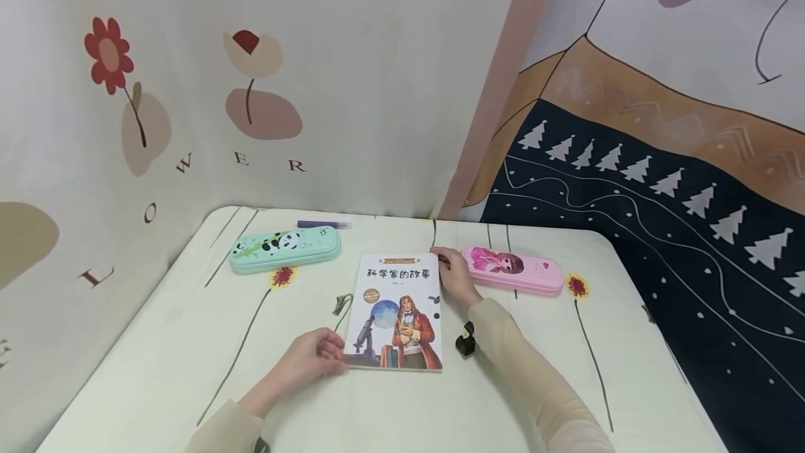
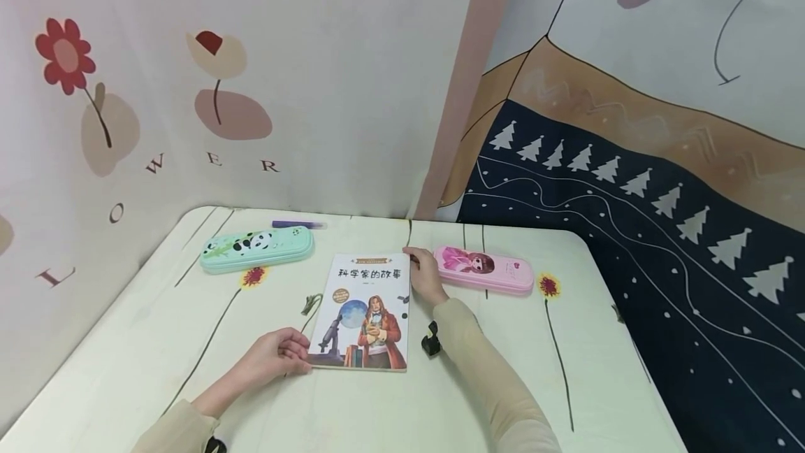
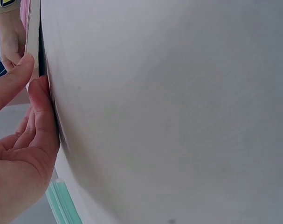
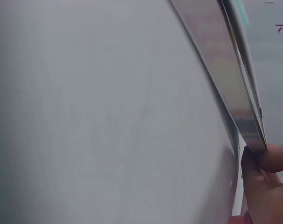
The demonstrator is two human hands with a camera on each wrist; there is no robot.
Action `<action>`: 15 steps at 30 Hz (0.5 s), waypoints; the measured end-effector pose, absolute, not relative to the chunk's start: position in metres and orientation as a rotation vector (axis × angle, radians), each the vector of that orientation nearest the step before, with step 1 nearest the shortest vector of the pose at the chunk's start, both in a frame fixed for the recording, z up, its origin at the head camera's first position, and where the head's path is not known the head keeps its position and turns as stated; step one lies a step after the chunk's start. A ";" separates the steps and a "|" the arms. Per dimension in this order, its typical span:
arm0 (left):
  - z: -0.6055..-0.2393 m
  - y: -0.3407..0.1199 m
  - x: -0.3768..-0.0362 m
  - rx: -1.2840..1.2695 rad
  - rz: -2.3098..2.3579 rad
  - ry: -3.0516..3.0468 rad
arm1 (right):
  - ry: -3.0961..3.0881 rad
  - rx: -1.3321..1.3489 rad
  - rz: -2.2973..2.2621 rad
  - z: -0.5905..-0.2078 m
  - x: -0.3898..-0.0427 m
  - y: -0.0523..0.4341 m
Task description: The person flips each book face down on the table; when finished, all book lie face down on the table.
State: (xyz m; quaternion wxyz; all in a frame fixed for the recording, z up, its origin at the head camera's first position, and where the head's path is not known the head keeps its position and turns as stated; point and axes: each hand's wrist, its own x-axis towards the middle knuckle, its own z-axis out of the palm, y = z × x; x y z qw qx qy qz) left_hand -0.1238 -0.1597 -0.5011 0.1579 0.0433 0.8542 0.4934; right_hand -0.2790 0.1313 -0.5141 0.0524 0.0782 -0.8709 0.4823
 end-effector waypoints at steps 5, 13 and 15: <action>-0.500 -0.160 -0.123 0.134 1.414 2.432 | -2.623 0.201 1.526 -0.513 -0.277 0.131; -0.495 -0.160 -0.123 0.156 1.422 2.397 | -2.599 0.204 1.537 -0.511 -0.277 0.132; -0.495 -0.161 -0.123 0.163 1.423 2.387 | -2.600 0.199 1.535 -0.511 -0.277 0.131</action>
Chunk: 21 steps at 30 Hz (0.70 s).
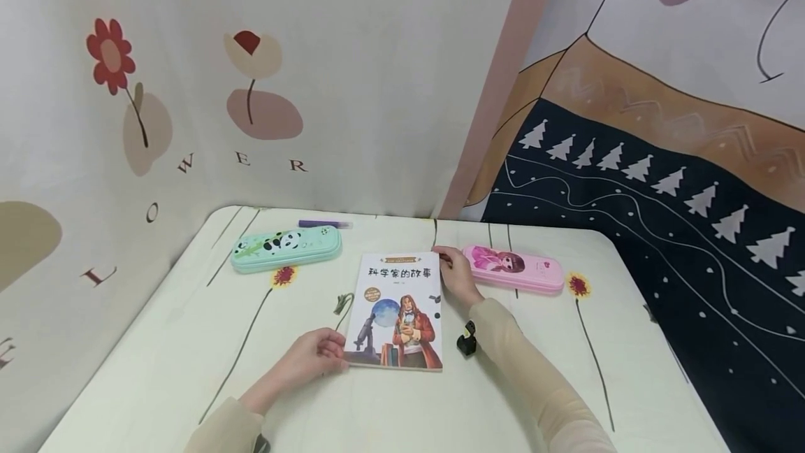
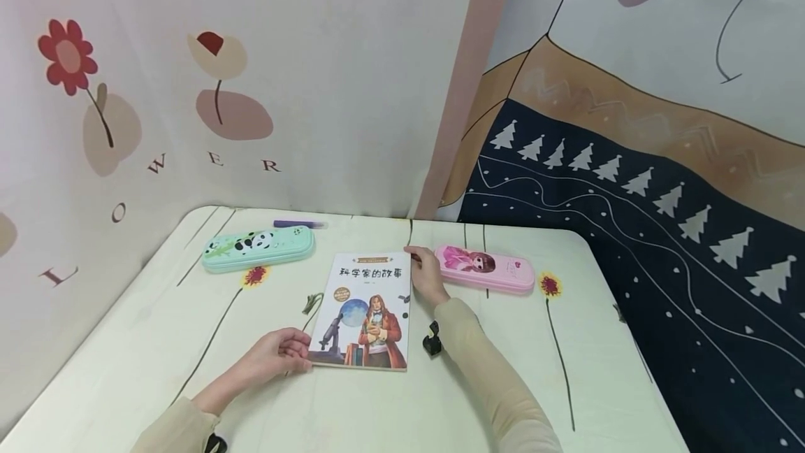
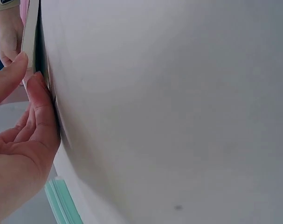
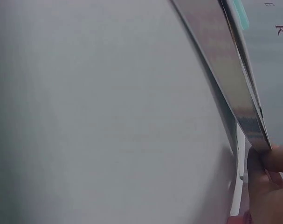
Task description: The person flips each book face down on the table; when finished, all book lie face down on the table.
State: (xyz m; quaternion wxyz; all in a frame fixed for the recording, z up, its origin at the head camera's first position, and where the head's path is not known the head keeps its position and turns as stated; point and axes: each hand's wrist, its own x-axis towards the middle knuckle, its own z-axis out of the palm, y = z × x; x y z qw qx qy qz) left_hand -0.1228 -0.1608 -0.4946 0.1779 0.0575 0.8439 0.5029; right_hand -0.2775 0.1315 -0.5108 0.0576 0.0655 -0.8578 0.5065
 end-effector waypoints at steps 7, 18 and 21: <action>-0.495 -0.165 -0.119 0.249 1.499 2.339 | -2.585 0.213 1.517 -0.507 -0.277 0.131; -0.493 -0.160 -0.113 0.375 1.608 2.440 | -2.602 0.131 1.582 -0.502 -0.276 0.133; -0.488 -0.159 -0.111 0.374 1.660 2.490 | -2.597 0.126 1.632 -0.499 -0.274 0.135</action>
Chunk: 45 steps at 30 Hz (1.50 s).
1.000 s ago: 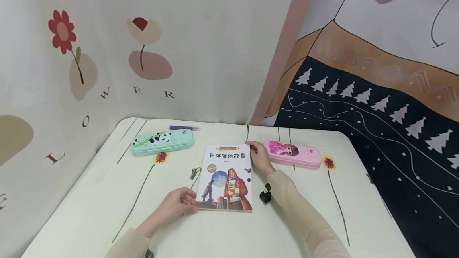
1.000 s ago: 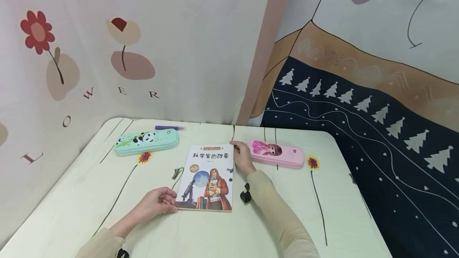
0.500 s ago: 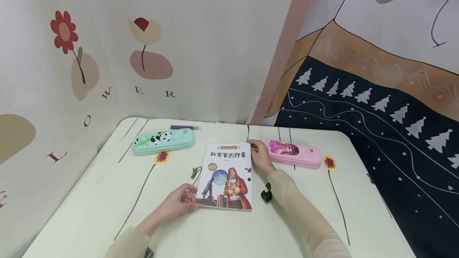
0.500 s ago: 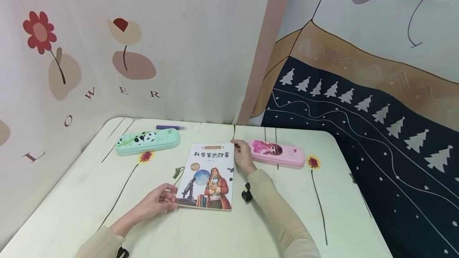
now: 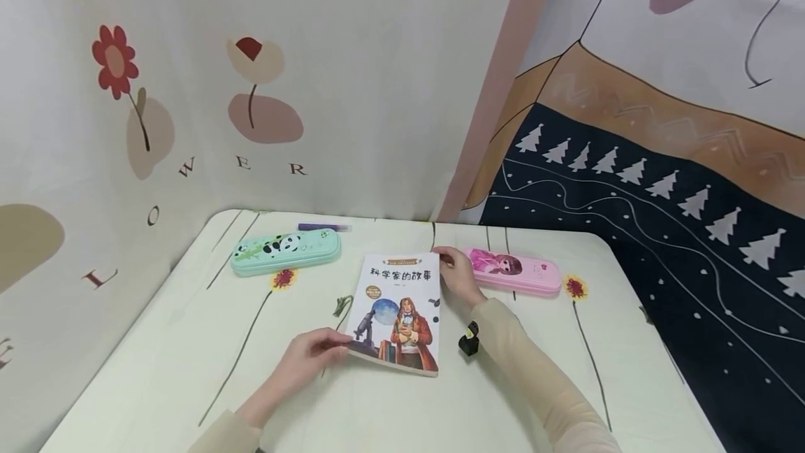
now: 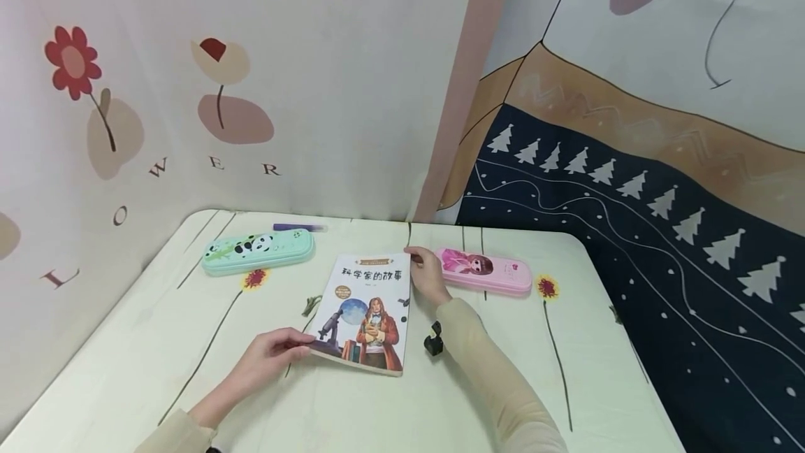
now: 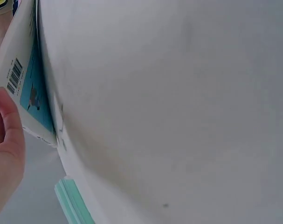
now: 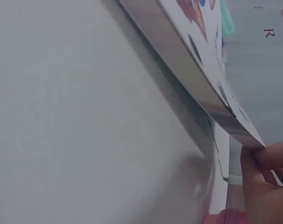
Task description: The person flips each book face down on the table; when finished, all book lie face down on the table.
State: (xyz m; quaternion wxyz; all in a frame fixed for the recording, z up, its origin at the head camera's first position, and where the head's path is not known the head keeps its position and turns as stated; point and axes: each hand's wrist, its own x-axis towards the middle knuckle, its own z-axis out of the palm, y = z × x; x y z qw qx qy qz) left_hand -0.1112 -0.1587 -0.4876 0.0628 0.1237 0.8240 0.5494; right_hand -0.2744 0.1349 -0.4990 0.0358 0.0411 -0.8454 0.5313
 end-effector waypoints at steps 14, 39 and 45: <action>-0.444 -0.162 -0.104 0.202 1.979 2.496 | -2.694 0.207 1.752 -0.470 -0.252 0.155; -0.384 -0.165 -0.096 0.252 2.168 2.395 | -2.706 0.007 2.431 -0.458 -0.211 0.152; -0.379 -0.169 -0.100 0.320 2.032 2.570 | -2.669 0.116 2.450 -0.459 -0.214 0.157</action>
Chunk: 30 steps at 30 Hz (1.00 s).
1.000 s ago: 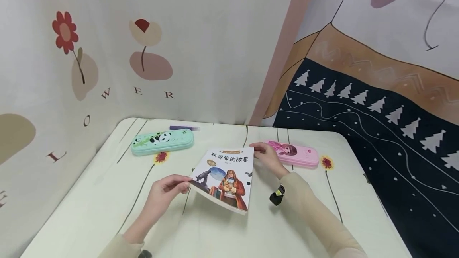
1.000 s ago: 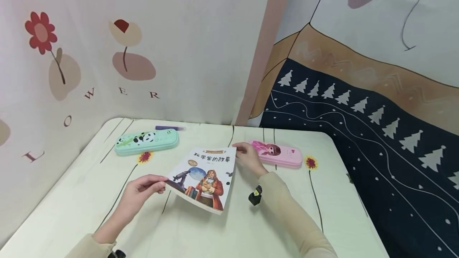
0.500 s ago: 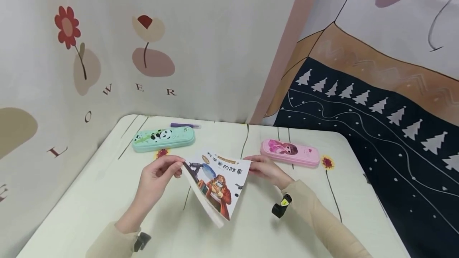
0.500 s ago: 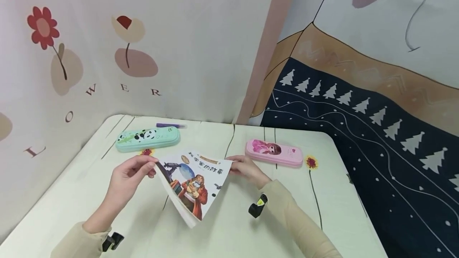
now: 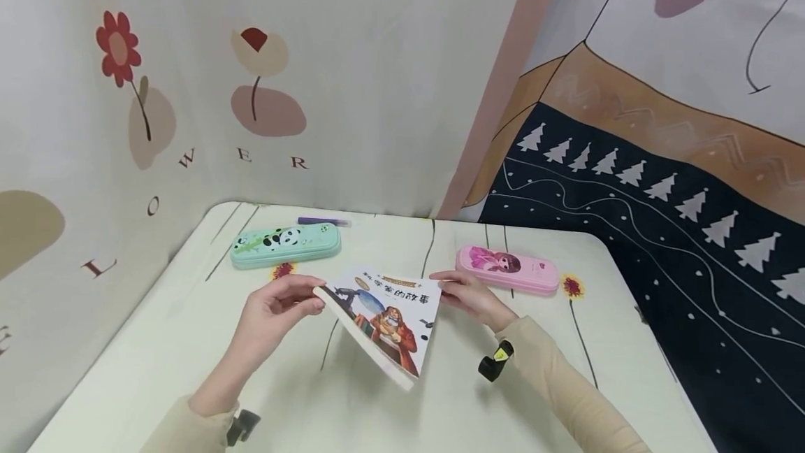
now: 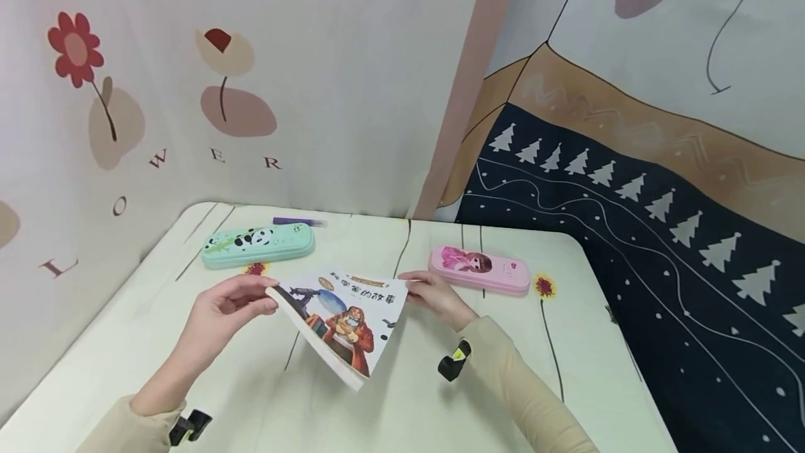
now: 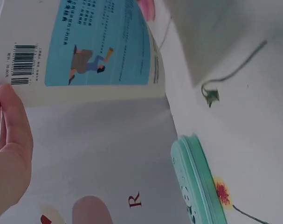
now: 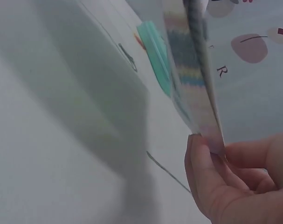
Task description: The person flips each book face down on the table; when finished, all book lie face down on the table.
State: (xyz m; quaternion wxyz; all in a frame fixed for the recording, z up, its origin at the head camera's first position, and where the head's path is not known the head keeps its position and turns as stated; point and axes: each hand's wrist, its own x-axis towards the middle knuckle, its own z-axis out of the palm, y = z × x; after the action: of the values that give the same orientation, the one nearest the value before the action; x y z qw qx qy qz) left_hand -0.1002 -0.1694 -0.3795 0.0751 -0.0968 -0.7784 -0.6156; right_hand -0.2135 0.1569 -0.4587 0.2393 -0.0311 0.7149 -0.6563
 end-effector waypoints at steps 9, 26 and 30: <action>-0.374 -0.172 -0.116 -0.099 -1.702 -2.239 | 1.903 -0.231 -1.723 -0.459 -0.204 0.173; -0.379 -0.163 -0.192 0.010 -1.617 -2.315 | 1.677 -0.318 -1.544 -0.449 -0.174 0.196; -0.393 -0.162 -0.205 0.062 -1.716 -2.364 | 1.692 -0.270 -1.524 -0.455 -0.169 0.197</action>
State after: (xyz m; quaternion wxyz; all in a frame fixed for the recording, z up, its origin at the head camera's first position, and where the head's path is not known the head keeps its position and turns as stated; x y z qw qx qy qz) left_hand -0.2053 -0.1623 -0.3927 0.1098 0.0211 -0.8041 -0.5839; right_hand -0.1692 0.1970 -0.4554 0.4119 -0.1074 0.6724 -0.6056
